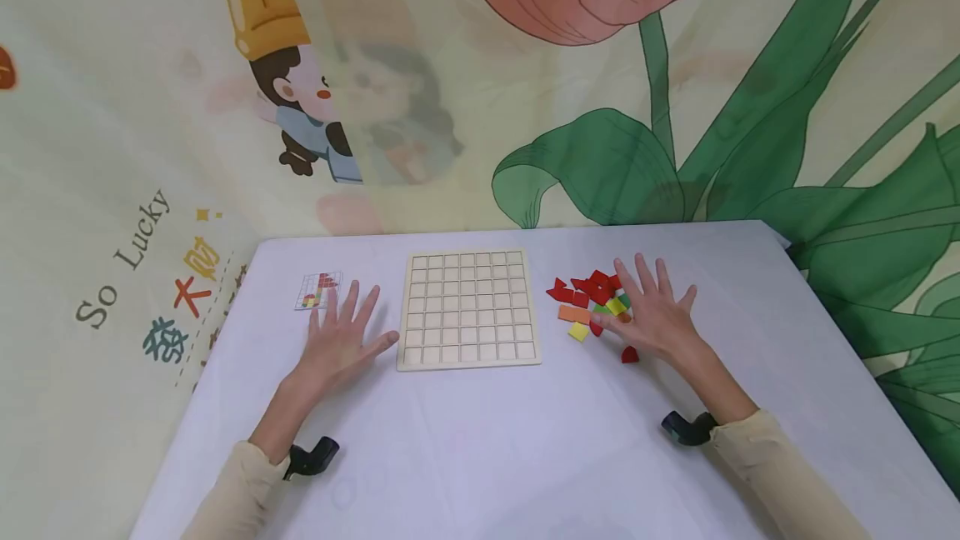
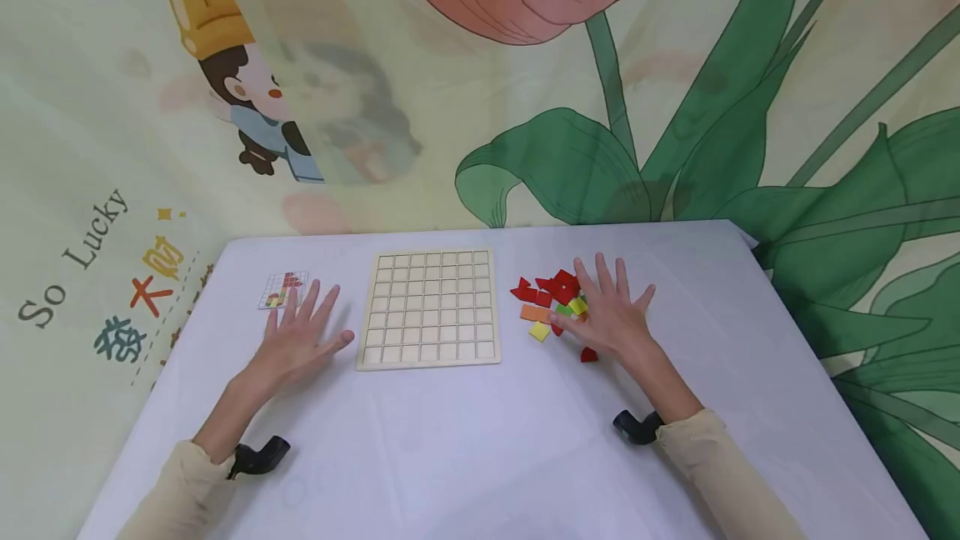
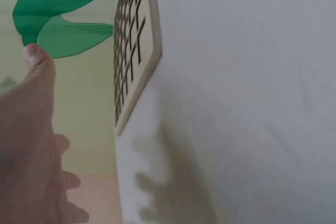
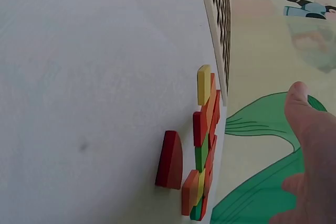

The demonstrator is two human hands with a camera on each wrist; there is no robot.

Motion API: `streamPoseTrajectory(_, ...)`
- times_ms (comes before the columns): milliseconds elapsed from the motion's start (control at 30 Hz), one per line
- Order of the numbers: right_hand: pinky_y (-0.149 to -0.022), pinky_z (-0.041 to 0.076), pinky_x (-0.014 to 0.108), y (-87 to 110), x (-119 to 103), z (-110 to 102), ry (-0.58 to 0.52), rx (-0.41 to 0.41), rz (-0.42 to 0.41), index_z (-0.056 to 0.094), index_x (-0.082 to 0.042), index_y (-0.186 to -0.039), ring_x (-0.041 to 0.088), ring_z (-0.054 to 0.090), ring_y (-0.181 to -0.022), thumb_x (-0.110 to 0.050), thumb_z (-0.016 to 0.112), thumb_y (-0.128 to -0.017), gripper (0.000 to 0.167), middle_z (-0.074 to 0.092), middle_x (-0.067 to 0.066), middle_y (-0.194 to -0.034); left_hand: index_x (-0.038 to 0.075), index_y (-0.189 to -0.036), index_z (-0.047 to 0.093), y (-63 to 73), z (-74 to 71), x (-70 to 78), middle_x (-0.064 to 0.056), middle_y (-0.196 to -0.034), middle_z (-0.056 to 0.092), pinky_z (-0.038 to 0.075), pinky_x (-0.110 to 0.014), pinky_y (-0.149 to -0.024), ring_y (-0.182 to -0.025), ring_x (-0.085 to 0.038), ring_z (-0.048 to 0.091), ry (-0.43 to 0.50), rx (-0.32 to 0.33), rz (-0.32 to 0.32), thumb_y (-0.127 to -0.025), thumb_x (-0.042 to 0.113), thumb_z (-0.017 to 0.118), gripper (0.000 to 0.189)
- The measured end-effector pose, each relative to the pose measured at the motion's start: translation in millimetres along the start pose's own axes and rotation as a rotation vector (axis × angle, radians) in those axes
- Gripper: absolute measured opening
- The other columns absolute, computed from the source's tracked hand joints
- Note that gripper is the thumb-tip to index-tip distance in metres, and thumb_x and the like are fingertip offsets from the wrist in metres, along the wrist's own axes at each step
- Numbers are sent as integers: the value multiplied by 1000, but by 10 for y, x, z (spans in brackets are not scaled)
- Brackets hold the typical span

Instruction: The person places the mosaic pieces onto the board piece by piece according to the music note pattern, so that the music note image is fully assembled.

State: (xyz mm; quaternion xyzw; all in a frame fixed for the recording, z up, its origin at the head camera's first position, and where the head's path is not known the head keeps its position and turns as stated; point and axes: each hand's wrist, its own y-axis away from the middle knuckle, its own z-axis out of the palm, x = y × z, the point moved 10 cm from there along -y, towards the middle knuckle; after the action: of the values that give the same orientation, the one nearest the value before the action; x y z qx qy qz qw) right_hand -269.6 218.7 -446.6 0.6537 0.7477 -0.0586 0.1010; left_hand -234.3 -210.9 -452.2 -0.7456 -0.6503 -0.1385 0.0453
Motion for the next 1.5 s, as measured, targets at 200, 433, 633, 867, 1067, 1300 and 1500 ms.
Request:
streamPoseTrajectory(200,-100,8,86,-43,19,32,9,-40,-32,17,-11,-155,55,10,-144,-59,61,-81,99,12,28,-159,16,-158,5,-87,89,52,-18,-164,6,17,-67,-115,-148,-49,6,152,-23,58,-95,60,45,86)
streamPoseTrajectory(433,-107,22,76,-184,-65,-2,-82,-83,-158,22,-8,-154,50,17,-144,-45,69,-84,92,19,26,-158,12,-156,13,-276,83,86,-16,-162,17,18,-57,-120,-150,-38,16,330,-28,108,-97,50,50,80)
streamPoseTrajectory(633,-101,45,60,-308,-212,-83,-157,-87,-264,36,-3,-147,46,32,-139,-21,69,-89,69,33,26,-152,9,-155,20,-403,118,79,-18,-160,23,19,-57,-120,-149,-39,19,325,-44,100,-95,54,50,81)
streamPoseTrajectory(867,-97,52,50,-504,-204,-64,-64,-97,-270,50,-3,-139,43,41,-135,-7,68,-89,53,43,24,-147,6,-154,23,-466,216,6,-19,-159,27,10,-64,-118,-148,-42,18,249,-45,67,-94,58,47,82)
streamPoseTrajectory(1067,-96,52,50,-585,-150,-45,-83,-103,-264,55,-2,-132,43,41,-134,-6,68,-88,46,44,25,-144,9,-154,26,-493,268,22,-15,-159,28,-2,-66,-117,-150,-40,11,312,-52,72,-94,56,50,80)
streamPoseTrajectory(1300,-92,55,47,-640,-94,20,-104,-91,-252,62,-3,-122,38,51,-123,-7,71,-86,38,54,22,-131,10,-154,27,-534,336,73,-11,-161,25,-9,-64,-117,-152,-38,5,344,-39,120,-94,51,52,77)
streamPoseTrajectory(1500,-90,57,46,-676,-54,110,-104,-116,-223,63,-3,-121,36,55,-116,-9,73,-84,38,59,20,-124,10,-154,26,-523,347,107,-10,-163,21,-9,-62,-118,-152,-38,2,324,-47,135,-94,50,53,77)
